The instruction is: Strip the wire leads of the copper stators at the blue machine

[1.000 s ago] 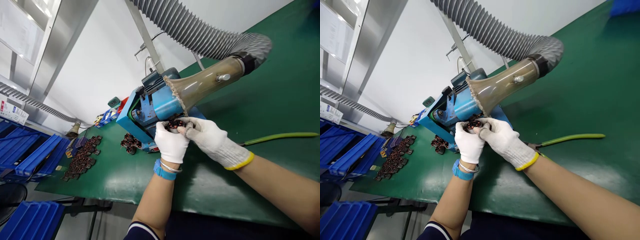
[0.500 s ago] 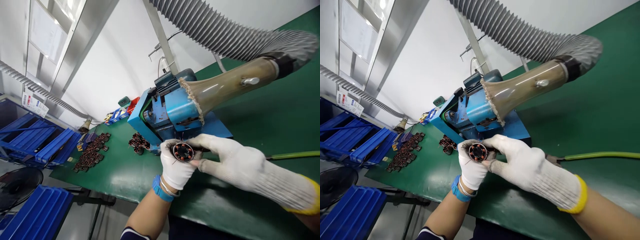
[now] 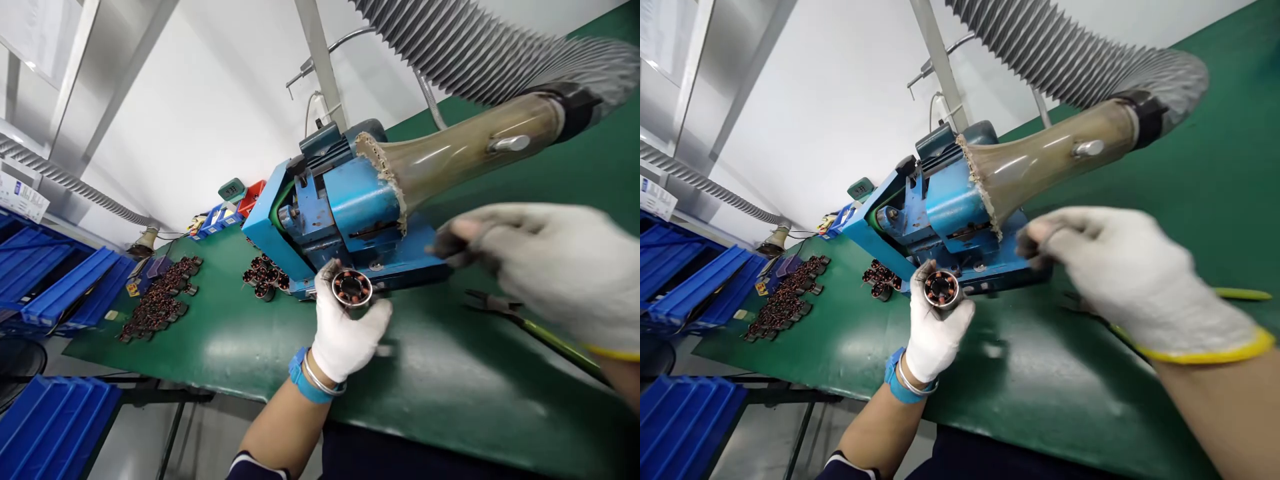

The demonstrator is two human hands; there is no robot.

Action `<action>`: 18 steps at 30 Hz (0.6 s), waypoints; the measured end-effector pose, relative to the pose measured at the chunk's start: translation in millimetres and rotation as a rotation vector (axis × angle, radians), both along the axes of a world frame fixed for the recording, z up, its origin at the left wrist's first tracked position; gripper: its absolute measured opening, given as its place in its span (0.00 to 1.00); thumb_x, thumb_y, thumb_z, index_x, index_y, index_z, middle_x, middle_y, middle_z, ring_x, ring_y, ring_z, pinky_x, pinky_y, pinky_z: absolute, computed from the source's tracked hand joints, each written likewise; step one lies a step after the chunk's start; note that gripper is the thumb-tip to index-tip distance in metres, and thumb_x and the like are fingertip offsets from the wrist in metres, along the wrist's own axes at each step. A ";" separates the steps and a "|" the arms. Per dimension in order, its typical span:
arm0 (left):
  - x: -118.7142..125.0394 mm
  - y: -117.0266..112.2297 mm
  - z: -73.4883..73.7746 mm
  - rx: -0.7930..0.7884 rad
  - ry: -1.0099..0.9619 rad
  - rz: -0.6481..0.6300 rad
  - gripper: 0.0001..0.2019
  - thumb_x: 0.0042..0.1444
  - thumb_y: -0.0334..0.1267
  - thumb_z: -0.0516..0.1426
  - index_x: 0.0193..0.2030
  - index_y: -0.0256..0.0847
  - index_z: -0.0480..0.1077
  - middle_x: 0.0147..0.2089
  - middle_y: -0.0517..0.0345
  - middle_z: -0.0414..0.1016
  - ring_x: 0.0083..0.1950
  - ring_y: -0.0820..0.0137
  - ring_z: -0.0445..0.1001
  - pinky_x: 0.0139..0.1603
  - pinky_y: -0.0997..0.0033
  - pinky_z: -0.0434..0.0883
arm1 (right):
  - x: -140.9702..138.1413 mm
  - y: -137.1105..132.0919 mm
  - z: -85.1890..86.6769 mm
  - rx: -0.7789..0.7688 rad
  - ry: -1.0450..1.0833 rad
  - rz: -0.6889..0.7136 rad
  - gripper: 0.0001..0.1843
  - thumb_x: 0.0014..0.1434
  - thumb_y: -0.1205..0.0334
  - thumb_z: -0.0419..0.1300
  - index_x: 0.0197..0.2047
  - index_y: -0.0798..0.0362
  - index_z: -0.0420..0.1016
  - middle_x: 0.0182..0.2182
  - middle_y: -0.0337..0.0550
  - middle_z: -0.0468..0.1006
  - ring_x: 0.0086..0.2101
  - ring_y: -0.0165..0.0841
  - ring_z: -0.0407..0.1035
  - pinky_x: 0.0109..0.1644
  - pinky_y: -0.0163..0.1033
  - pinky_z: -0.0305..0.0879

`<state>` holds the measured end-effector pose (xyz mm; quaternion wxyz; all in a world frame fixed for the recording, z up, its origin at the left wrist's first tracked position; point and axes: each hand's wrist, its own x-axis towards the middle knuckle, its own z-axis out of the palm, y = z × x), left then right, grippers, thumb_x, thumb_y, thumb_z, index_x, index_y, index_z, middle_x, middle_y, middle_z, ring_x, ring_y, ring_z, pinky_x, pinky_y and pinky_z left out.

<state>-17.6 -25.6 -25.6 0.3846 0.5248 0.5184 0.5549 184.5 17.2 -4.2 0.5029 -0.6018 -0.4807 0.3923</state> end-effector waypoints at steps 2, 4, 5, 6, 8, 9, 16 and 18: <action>-1.4 2.5 -4.4 -0.010 -0.035 -0.089 0.32 0.51 0.37 0.68 0.62 0.45 0.63 0.53 0.51 0.78 0.55 0.60 0.81 0.63 0.54 0.76 | -16.7 -4.8 -5.1 -0.052 -0.055 0.219 0.21 0.51 0.42 0.66 0.40 0.50 0.82 0.32 0.50 0.84 0.32 0.47 0.79 0.39 0.54 0.79; -1.3 6.7 -9.8 0.038 -0.007 -0.113 0.29 0.53 0.39 0.68 0.62 0.45 0.66 0.57 0.48 0.78 0.59 0.58 0.80 0.67 0.52 0.75 | -37.9 -10.2 -11.7 0.085 -0.012 0.325 0.30 0.45 0.41 0.70 0.48 0.49 0.82 0.45 0.51 0.86 0.45 0.54 0.80 0.52 0.59 0.79; -0.8 9.5 -12.4 0.069 0.022 -0.098 0.28 0.53 0.40 0.69 0.60 0.44 0.67 0.58 0.48 0.78 0.60 0.57 0.80 0.67 0.52 0.75 | -47.3 -11.6 -15.1 0.135 0.003 0.356 0.33 0.44 0.42 0.71 0.51 0.49 0.81 0.49 0.51 0.85 0.50 0.55 0.80 0.56 0.60 0.78; 0.0 12.5 -14.6 0.092 0.052 -0.079 0.27 0.53 0.40 0.70 0.59 0.44 0.68 0.58 0.47 0.79 0.59 0.57 0.80 0.67 0.52 0.75 | -54.8 -11.7 -18.1 0.170 0.024 0.364 0.35 0.44 0.43 0.71 0.54 0.49 0.80 0.52 0.51 0.84 0.52 0.56 0.79 0.58 0.59 0.77; 2.2 19.1 -16.5 0.112 0.112 -0.038 0.26 0.52 0.39 0.71 0.57 0.43 0.70 0.57 0.47 0.80 0.58 0.57 0.81 0.65 0.51 0.76 | -63.7 -8.0 -22.2 0.160 0.083 0.379 0.34 0.47 0.45 0.70 0.56 0.50 0.79 0.51 0.51 0.85 0.52 0.54 0.79 0.58 0.57 0.78; 3.5 22.4 -15.7 0.114 0.140 -0.013 0.25 0.52 0.38 0.71 0.56 0.43 0.71 0.56 0.47 0.80 0.58 0.57 0.81 0.65 0.51 0.77 | -65.5 -4.9 -23.0 0.143 0.125 0.388 0.33 0.48 0.46 0.69 0.56 0.50 0.78 0.50 0.51 0.85 0.51 0.53 0.80 0.57 0.56 0.79; 12.7 38.0 11.5 0.116 0.246 0.054 0.22 0.51 0.40 0.71 0.52 0.42 0.73 0.51 0.48 0.83 0.53 0.58 0.84 0.59 0.56 0.80 | -65.4 7.3 -8.1 0.205 0.240 0.362 0.21 0.59 0.49 0.65 0.51 0.51 0.81 0.45 0.47 0.87 0.46 0.48 0.82 0.52 0.50 0.81; 14.6 39.5 17.4 0.115 0.280 0.062 0.21 0.51 0.40 0.71 0.51 0.42 0.74 0.51 0.48 0.84 0.52 0.57 0.84 0.58 0.55 0.80 | -65.5 7.1 -5.8 0.226 0.238 0.361 0.18 0.60 0.51 0.64 0.50 0.51 0.81 0.45 0.46 0.87 0.47 0.48 0.81 0.54 0.49 0.80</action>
